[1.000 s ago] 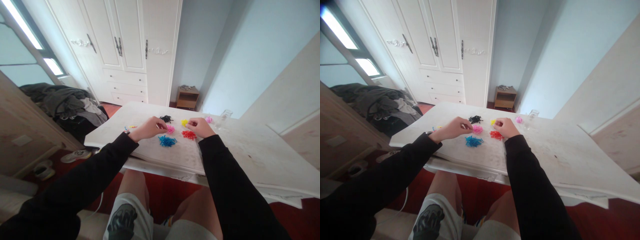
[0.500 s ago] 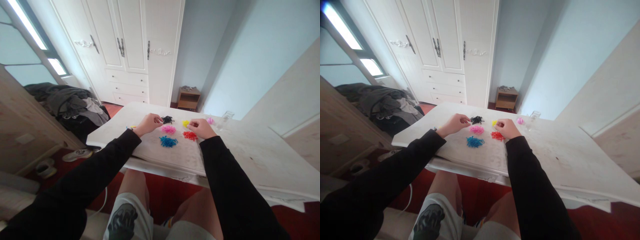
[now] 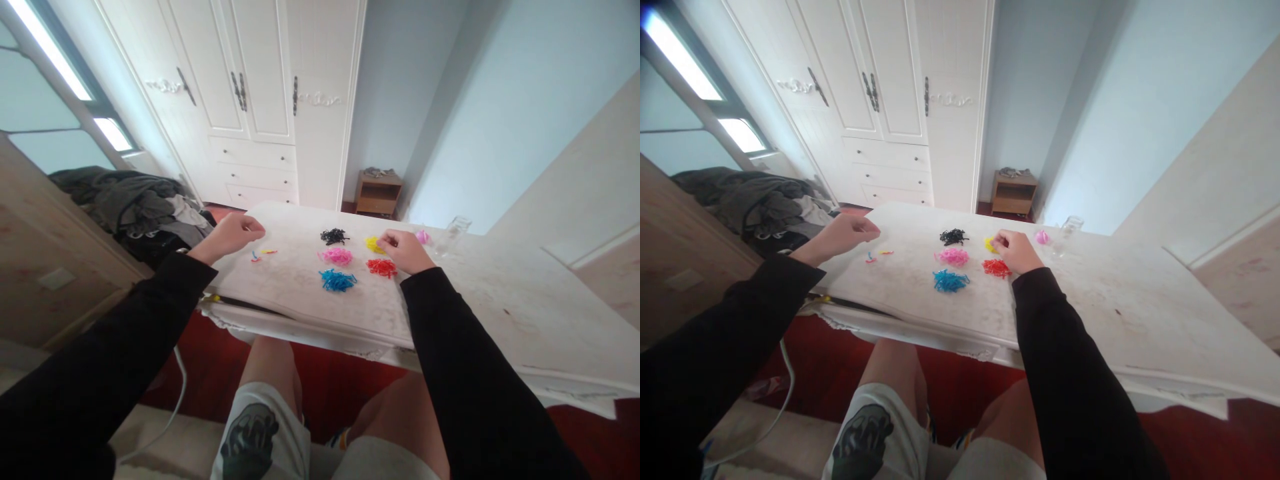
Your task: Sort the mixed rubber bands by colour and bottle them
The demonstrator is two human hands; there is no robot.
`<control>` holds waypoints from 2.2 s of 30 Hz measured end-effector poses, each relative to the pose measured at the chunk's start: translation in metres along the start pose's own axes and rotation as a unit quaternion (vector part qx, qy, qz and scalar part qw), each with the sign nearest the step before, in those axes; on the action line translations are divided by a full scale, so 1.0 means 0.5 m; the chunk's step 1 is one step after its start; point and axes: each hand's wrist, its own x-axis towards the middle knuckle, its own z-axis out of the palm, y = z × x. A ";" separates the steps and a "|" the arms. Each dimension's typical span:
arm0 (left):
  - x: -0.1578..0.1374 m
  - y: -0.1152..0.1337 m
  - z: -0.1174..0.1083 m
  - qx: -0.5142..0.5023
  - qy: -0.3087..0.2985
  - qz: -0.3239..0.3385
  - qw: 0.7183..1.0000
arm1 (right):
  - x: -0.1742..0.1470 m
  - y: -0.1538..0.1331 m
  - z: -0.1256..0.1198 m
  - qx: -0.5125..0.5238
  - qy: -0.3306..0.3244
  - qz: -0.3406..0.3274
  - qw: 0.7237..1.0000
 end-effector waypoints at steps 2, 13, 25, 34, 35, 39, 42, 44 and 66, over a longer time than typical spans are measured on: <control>-0.013 -0.009 -0.017 0.026 -0.052 -0.010 0.998 | 0.000 0.002 0.001 -0.004 0.002 -0.002 1.000; -0.028 -0.064 -0.025 0.094 -0.182 0.032 0.978 | -0.003 0.007 0.006 -0.021 0.004 -0.010 1.000; -0.034 -0.005 0.022 0.110 -0.126 0.067 0.984 | -0.006 0.001 0.005 -0.019 -0.004 -0.004 1.000; -0.016 0.004 0.048 0.161 -0.119 0.098 0.975 | -0.005 0.000 0.004 -0.014 -0.009 -0.013 1.000; -0.014 0.008 0.050 0.155 -0.117 0.103 0.975 | -0.006 -0.001 0.004 -0.015 -0.013 -0.013 1.000; -0.005 0.037 0.063 0.080 -0.134 0.111 0.981 | -0.006 -0.004 0.003 -0.016 -0.018 -0.008 1.000; 0.002 0.074 0.083 -0.054 -0.161 0.105 0.980 | -0.006 -0.007 0.004 -0.018 -0.014 -0.007 1.000; 0.012 0.106 0.105 -0.131 -0.169 0.120 0.970 | -0.006 -0.010 0.006 -0.017 -0.011 -0.010 1.000; 0.125 0.253 0.291 -0.229 -0.097 0.275 0.929 | 0.052 -0.063 0.030 -0.019 0.116 -0.159 0.980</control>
